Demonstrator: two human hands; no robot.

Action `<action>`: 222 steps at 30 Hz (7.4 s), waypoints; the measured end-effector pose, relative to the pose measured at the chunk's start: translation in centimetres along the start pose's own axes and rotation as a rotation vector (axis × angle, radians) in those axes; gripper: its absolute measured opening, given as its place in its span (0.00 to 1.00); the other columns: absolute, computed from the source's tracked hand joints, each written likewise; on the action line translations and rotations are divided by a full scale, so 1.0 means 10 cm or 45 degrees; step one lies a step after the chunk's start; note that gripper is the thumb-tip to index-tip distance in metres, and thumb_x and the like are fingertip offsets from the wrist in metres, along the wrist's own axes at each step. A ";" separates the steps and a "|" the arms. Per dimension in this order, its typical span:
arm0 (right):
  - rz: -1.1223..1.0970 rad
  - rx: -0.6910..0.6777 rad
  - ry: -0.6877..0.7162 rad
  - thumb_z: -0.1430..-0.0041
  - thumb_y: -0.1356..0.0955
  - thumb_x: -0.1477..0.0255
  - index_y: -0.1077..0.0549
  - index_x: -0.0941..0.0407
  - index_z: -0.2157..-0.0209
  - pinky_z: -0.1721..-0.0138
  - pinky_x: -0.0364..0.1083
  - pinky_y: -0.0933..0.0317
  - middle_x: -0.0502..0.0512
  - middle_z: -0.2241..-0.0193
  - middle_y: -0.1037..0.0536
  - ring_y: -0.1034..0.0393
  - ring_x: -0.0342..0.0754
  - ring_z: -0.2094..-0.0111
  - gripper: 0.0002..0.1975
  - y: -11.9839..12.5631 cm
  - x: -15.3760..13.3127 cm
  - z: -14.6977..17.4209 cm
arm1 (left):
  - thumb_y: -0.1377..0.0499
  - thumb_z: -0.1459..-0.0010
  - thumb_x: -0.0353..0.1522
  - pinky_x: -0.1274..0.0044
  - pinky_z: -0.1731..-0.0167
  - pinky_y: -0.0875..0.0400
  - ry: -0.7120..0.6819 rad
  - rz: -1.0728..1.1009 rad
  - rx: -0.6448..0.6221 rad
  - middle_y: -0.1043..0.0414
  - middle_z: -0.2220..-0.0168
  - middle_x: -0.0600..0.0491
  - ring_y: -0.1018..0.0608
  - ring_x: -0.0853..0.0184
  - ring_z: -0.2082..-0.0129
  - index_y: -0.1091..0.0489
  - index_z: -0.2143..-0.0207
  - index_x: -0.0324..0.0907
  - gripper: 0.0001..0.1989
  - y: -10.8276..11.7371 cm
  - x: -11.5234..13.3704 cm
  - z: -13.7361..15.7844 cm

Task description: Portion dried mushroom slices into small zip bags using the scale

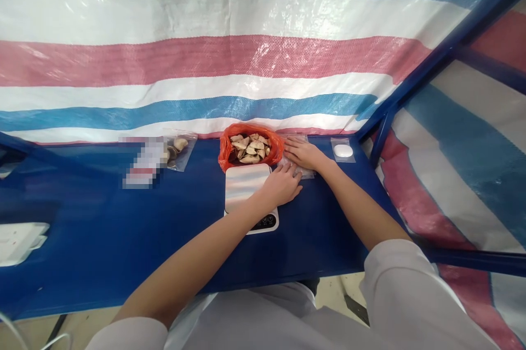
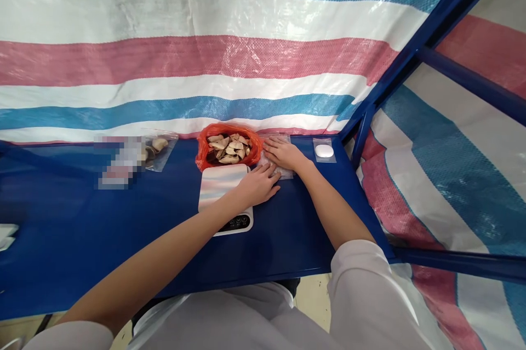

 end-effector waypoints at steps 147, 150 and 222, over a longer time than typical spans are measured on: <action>-0.038 0.487 -0.522 0.32 0.39 0.63 0.22 0.53 0.48 0.37 0.59 0.37 0.59 0.43 0.24 0.34 0.58 0.37 0.19 -0.10 -1.12 0.39 | 0.51 0.46 0.26 0.63 0.43 0.30 0.629 0.280 0.650 0.20 0.53 0.43 0.21 0.54 0.49 0.20 0.61 0.40 0.20 0.39 -2.29 1.74; -0.039 0.556 -0.559 0.32 0.38 0.64 0.22 0.50 0.49 0.40 0.58 0.34 0.56 0.44 0.24 0.33 0.57 0.38 0.18 0.01 -1.22 0.39 | 0.49 0.48 0.27 0.64 0.46 0.28 0.676 0.445 0.799 0.18 0.57 0.48 0.19 0.55 0.53 0.19 0.66 0.44 0.18 0.49 -2.19 1.77; -1.476 0.505 -0.528 0.53 0.23 0.62 0.16 0.52 0.62 0.55 0.52 0.25 0.53 0.59 0.17 0.23 0.54 0.55 0.15 0.17 -1.86 -0.61 | 0.37 0.45 0.47 0.77 0.68 0.27 0.669 1.432 0.509 0.20 0.72 0.50 0.23 0.67 0.74 0.21 0.71 0.39 0.19 0.68 -1.28 1.25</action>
Point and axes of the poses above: each hand's wrist, its own z-axis away from the middle knuckle, its own y-axis out of the back of the hand, x = y × z, the point moved 1 cm from there along -z, towards the middle knuckle
